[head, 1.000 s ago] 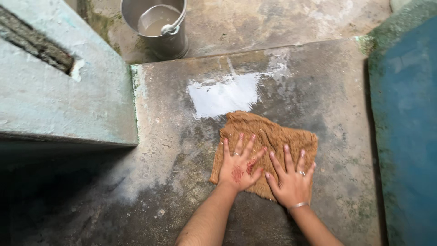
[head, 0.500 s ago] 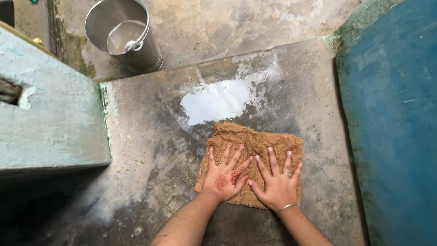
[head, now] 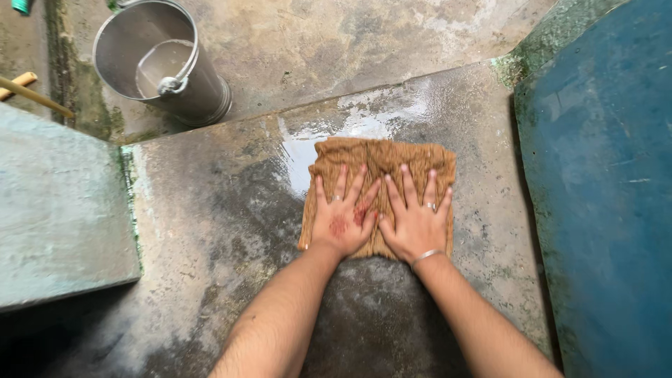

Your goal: The person cleans a concrete floor by hand using a damp cloth, wiping various sections including corners and areas near a bucket.

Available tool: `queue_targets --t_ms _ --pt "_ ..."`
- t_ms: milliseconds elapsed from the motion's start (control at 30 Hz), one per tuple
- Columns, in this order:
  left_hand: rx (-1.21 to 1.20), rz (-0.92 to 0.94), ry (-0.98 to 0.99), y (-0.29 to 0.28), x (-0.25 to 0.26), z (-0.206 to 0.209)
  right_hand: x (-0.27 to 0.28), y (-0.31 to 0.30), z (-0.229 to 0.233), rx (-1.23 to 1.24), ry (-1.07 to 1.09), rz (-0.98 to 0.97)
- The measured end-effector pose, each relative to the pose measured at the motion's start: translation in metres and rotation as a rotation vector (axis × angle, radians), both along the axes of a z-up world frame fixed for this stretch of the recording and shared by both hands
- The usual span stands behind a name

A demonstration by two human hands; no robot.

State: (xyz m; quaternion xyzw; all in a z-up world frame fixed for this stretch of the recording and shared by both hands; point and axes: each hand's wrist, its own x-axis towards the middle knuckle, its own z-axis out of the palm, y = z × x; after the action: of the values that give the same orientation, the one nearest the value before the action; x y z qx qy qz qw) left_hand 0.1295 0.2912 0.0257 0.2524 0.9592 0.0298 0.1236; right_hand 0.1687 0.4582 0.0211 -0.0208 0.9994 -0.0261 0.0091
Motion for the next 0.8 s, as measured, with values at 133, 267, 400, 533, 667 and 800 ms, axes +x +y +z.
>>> queue_targets --t_ms 133,267,400,533,667,800 --pt "0.001 0.027 0.028 0.012 -0.041 -0.003 -0.045 0.011 -0.007 -0.023 0.048 0.015" --pt "0.003 0.075 0.042 0.023 -0.078 -0.005 -0.085 0.020 -0.011 -0.038 0.066 0.017" --pt "-0.001 0.127 0.050 0.033 -0.108 -0.005 -0.120 0.026 -0.011 -0.064 0.075 0.021" --pt "-0.012 0.163 0.053 0.039 -0.128 -0.006 -0.144 0.030 -0.012 -0.082 0.086 0.021" --pt "-0.022 0.181 0.059 0.042 -0.140 -0.006 -0.157 0.030 -0.011 -0.094 0.069 0.008" --pt "-0.031 0.193 0.074 0.044 -0.150 -0.007 -0.167 0.030 -0.011 -0.078 0.061 -0.017"
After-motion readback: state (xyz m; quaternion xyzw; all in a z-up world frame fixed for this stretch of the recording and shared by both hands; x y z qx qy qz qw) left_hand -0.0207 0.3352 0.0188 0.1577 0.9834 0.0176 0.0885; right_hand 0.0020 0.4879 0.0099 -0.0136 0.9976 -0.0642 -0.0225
